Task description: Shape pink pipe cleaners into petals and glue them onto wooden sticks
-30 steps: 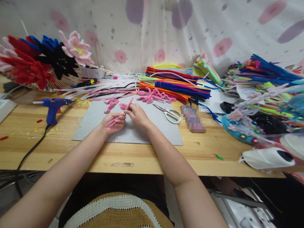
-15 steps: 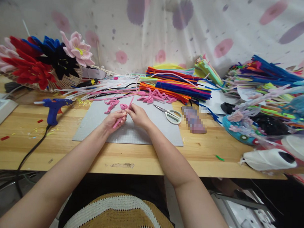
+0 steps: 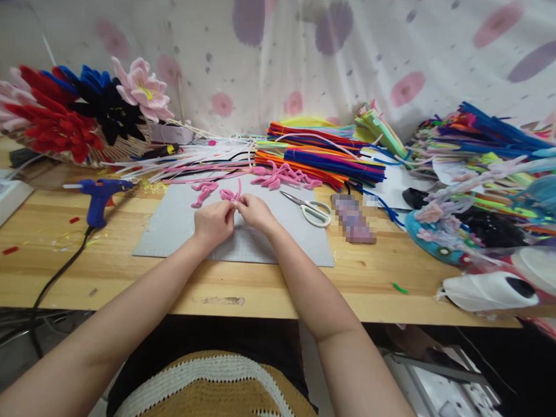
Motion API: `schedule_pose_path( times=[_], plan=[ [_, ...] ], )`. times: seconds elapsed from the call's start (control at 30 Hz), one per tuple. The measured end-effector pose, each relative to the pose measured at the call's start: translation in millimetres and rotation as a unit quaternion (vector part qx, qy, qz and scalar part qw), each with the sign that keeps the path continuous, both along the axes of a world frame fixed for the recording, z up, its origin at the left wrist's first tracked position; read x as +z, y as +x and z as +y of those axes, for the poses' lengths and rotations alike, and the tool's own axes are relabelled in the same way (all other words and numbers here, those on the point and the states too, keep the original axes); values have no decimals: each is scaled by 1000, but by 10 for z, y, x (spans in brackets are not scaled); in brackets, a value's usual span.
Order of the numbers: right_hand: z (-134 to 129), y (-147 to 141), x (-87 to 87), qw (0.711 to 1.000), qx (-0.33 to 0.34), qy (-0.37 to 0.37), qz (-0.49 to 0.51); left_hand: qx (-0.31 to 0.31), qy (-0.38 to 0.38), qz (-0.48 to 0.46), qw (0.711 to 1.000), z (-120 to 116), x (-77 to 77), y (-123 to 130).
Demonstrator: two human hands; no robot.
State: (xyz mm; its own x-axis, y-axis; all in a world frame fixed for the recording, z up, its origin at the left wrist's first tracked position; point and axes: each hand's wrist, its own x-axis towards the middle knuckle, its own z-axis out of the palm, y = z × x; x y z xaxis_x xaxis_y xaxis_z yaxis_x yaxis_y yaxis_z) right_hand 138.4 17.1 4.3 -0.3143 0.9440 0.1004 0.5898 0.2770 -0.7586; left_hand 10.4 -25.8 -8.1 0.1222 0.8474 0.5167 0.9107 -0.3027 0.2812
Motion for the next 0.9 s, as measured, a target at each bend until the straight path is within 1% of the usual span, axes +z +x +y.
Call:
schedule_pose_path(
  times=[0.1, 0.17, 0.2, 0.23, 0.27, 0.33, 0.4, 0.47, 0.53, 0.63, 0.73, 0.8, 0.9],
  plan=[
    [19, -5, -40, 999, -34, 1, 17, 6, -22, -44, 999, 8, -23, 31],
    [32, 6, -63, 997, -44, -11, 64, -3, -55, -128, 990, 24, -52, 28],
    [38, 16, -69, 995, -46, -14, 92, -14, -78, -187, 979, 37, -71, 21],
    [41, 27, -72, 992, -48, -16, 118, -29, -104, -254, 961, 53, -93, 12],
    [43, 38, -72, 989, -46, -16, 139, -47, -129, -323, 936, 69, -115, 3],
    [40, 54, -64, 985, -36, -19, 168, -81, -174, -446, 874, 97, -145, -11],
    [28, 57, -52, 982, -16, -31, 186, -100, -214, -535, 811, 106, -142, -16],
    [12, 44, -44, 981, -2, -33, 192, -102, -245, -592, 761, 95, -104, -14],
    [-5, 20, -46, 981, -5, -24, 192, -95, -257, -630, 726, 75, -47, -10],
    [-33, -20, -64, 980, -11, -4, 196, -66, -247, -672, 695, 59, 26, -11],
    [-65, -64, -93, 978, 18, -1, 206, -22, -225, -718, 659, 68, 52, -12],
    [-81, -99, -116, 978, 34, -7, 207, -11, -215, -753, 622, 83, 46, -9],
    [-87, -163, -158, 976, 42, -24, 213, -18, -215, -800, 560, 111, 19, -2]
  ],
)
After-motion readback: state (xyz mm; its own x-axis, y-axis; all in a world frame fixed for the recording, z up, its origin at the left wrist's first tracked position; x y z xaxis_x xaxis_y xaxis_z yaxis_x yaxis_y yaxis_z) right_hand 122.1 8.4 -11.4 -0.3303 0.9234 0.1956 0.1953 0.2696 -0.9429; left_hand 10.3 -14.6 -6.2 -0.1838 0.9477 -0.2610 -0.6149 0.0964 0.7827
